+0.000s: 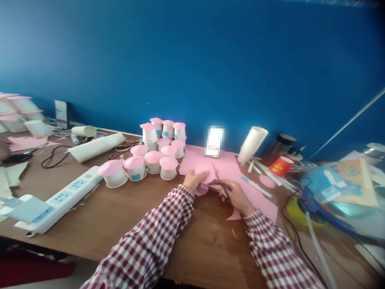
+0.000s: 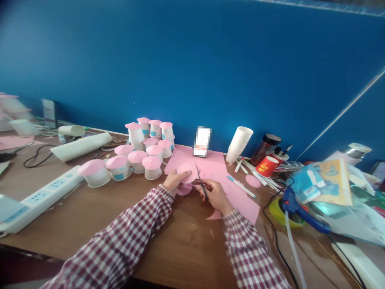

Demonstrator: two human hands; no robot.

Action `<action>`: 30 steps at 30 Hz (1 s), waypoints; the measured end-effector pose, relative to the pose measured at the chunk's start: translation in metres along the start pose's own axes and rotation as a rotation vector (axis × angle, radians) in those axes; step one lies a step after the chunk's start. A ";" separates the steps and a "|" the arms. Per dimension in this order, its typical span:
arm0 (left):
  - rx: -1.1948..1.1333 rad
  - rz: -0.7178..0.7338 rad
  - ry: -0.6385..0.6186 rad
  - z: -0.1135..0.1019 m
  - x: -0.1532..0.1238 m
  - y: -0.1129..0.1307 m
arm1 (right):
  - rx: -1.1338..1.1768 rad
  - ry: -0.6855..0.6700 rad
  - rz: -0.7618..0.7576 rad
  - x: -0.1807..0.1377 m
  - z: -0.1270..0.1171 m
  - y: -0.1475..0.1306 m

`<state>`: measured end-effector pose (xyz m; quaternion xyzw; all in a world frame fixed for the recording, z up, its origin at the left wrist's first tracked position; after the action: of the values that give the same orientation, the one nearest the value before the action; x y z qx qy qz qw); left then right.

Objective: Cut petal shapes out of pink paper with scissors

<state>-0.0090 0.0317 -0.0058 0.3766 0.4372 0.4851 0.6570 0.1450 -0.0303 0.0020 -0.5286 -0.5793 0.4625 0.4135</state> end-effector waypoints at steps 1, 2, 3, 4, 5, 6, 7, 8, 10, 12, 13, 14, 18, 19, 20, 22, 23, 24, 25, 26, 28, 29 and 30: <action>0.000 -0.002 -0.002 0.000 0.000 0.000 | -0.002 0.002 0.000 0.000 0.000 -0.001; 0.001 -0.001 -0.004 0.000 0.000 0.000 | -0.004 0.003 -0.001 0.000 0.000 -0.001; 0.000 0.001 -0.005 0.000 0.000 0.000 | -0.006 0.005 -0.002 0.000 0.000 -0.001; 0.000 0.001 -0.005 0.000 0.001 0.000 | -0.008 0.004 -0.002 0.000 0.000 -0.001; -0.001 -0.001 -0.005 -0.001 0.001 0.000 | -0.011 0.003 0.000 0.000 0.000 -0.001; -0.002 -0.003 -0.001 -0.001 0.001 -0.001 | -0.014 0.002 0.001 0.000 0.000 -0.001; -0.003 -0.008 0.003 -0.001 0.002 -0.001 | -0.014 0.001 0.000 0.000 -0.001 0.000; -0.004 -0.012 0.005 -0.001 0.002 -0.001 | -0.013 -0.002 -0.002 0.000 -0.001 0.000; -0.007 -0.011 0.002 -0.001 0.003 -0.001 | -0.007 -0.010 -0.012 0.000 -0.001 0.001; -0.012 -0.011 -0.007 -0.001 0.003 -0.001 | 0.004 -0.018 -0.022 0.001 -0.002 0.001; -0.014 -0.011 -0.011 -0.001 0.003 -0.001 | 0.007 -0.022 -0.024 0.001 -0.002 0.002; -0.017 -0.010 -0.016 -0.001 0.004 -0.001 | 0.007 -0.024 -0.024 0.001 -0.002 0.002; -0.019 -0.004 -0.023 -0.002 0.004 -0.001 | -0.005 -0.028 -0.021 0.001 -0.002 0.001; -0.020 -0.004 -0.022 -0.002 0.004 -0.001 | -0.005 -0.028 -0.021 0.001 -0.002 0.000; -0.022 -0.005 -0.020 -0.002 0.004 -0.001 | -0.003 -0.028 -0.021 0.001 -0.001 0.000; -0.026 -0.007 -0.022 -0.002 0.004 -0.001 | 0.000 -0.025 -0.019 0.001 -0.001 0.000; -0.028 -0.008 -0.022 -0.002 0.004 0.000 | 0.002 -0.020 -0.017 0.000 -0.001 0.000; -0.030 -0.009 -0.024 -0.002 0.004 0.000 | 0.003 -0.015 -0.014 0.000 -0.001 -0.001; -0.028 -0.013 -0.021 -0.001 0.003 0.001 | 0.005 -0.011 -0.010 0.000 0.000 -0.001; -0.024 -0.016 -0.015 -0.001 0.003 0.001 | 0.006 -0.006 -0.006 0.000 0.000 -0.001; -0.010 -0.014 -0.002 -0.001 0.001 0.002 | 0.007 0.000 0.004 0.000 0.000 -0.001; -0.004 -0.009 0.003 -0.001 0.000 0.003 | 0.008 0.002 0.008 0.000 0.000 0.000; -0.001 -0.003 0.006 -0.001 0.000 0.003 | 0.011 0.003 0.011 0.000 0.000 0.000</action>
<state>-0.0108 0.0323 -0.0033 0.3740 0.4394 0.4856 0.6567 0.1451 -0.0301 0.0024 -0.5303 -0.5733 0.4669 0.4149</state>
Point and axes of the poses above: each hand's wrist, its own x-axis towards the middle knuckle, its own z-axis out of the palm, y = z × x, the point moved 2 cm from there along x, towards the middle knuckle, and after that the axes turned 1 degree about -y, right-handed, at the moved point
